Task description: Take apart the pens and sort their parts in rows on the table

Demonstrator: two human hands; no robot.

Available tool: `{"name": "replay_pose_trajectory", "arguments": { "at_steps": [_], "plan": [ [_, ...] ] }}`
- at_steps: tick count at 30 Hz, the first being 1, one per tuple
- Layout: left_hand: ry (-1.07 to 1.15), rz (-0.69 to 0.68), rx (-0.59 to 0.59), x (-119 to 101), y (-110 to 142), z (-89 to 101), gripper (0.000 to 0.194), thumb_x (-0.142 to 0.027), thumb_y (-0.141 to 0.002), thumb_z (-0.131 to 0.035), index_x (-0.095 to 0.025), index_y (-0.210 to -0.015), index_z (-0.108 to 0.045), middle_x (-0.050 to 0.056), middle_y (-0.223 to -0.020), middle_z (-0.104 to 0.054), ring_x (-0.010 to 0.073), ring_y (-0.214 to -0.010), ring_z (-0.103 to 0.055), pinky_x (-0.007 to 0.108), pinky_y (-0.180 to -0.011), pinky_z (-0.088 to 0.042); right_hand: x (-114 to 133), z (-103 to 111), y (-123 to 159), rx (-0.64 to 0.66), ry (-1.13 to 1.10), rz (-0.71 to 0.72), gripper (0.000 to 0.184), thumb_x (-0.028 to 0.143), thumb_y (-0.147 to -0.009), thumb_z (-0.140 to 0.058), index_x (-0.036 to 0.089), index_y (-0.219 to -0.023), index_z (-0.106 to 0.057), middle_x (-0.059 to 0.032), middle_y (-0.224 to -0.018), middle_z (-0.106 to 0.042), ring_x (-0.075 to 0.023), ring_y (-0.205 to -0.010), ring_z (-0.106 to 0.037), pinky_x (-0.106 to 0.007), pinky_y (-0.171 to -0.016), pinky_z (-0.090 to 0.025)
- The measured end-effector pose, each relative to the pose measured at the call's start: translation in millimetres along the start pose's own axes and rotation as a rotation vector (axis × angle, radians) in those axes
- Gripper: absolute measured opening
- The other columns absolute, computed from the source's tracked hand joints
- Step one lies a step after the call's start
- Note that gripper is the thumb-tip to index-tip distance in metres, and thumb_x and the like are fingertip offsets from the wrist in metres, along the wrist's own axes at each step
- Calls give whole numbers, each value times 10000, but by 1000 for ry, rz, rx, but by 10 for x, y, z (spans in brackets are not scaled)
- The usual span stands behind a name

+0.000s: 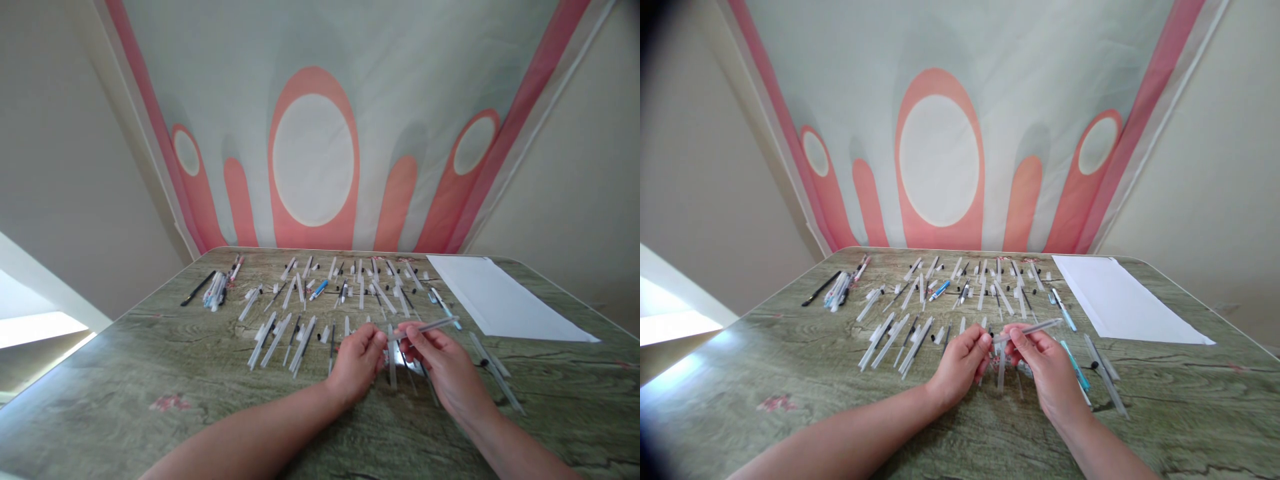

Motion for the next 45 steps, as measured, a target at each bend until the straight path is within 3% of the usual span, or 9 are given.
{"name": "replay_pose_trajectory", "arguments": {
  "at_steps": [3,7,16,20,25,32,45],
  "plan": [
    [18,24,16,31,-5,-20,406,-534,-870,-346,-172,-714,-447,-47,-503,-425,63,-412,-364,179,-420,-278,9,1,-1,0,4,0,248,384,-774,-653,174,-905,-671,-25,-718,-644,-151,-637,-533,-266,-568,-426],
    [54,-11,24,0,-2,-32,316,-496,-857,-416,-182,-827,-443,-53,-557,-457,62,-424,-386,173,-425,-293,23,15,0,-13,7,9,252,382,-778,-650,169,-911,-671,-34,-740,-646,-151,-650,-526,-269,-571,-426],
    [-28,0,14,29,-18,-10,399,-502,-876,-369,-164,-690,-470,-49,-472,-411,63,-420,-364,179,-446,-284,7,13,3,-12,7,1,265,387,-770,-659,158,-901,-671,-27,-694,-636,-143,-623,-522,-265,-564,-420],
    [3,28,17,81,-26,-27,429,-529,-880,-325,-163,-738,-496,-44,-485,-432,66,-406,-363,179,-424,-282,10,22,7,-5,14,12,260,385,-784,-646,161,-915,-668,-27,-706,-639,-137,-626,-521,-255,-564,-418],
    [46,-18,39,17,-12,-39,294,-473,-860,-433,-181,-856,-468,-57,-543,-466,60,-419,-382,168,-425,-294,20,26,3,-18,-2,3,253,382,-777,-653,166,-908,-671,-33,-737,-644,-141,-645,-528,-248,-556,-420],
    [7,11,31,15,-14,-27,403,-504,-879,-357,-163,-695,-467,-57,-461,-396,53,-392,-347,172,-419,-276,24,13,8,-5,7,18,246,375,-783,-650,165,-909,-671,-30,-718,-640,-138,-632,-523,-252,-566,-421],
    [162,7,32,82,-44,-62,330,-482,-864,-413,-165,-790,-467,-31,-602,-515,48,-414,-417,161,-399,-305,36,16,0,-16,-4,15,267,385,-771,-660,160,-916,-669,-28,-692,-636,-133,-621,-522,-238,-552,-412]
  ]
}}
Point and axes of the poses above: each hand's wrist, its own y-axis away from the middle knuckle, its own z-axis out of the back of the hand, x = y × z, the point moved 8 cm from there along -y, towards the middle knuckle
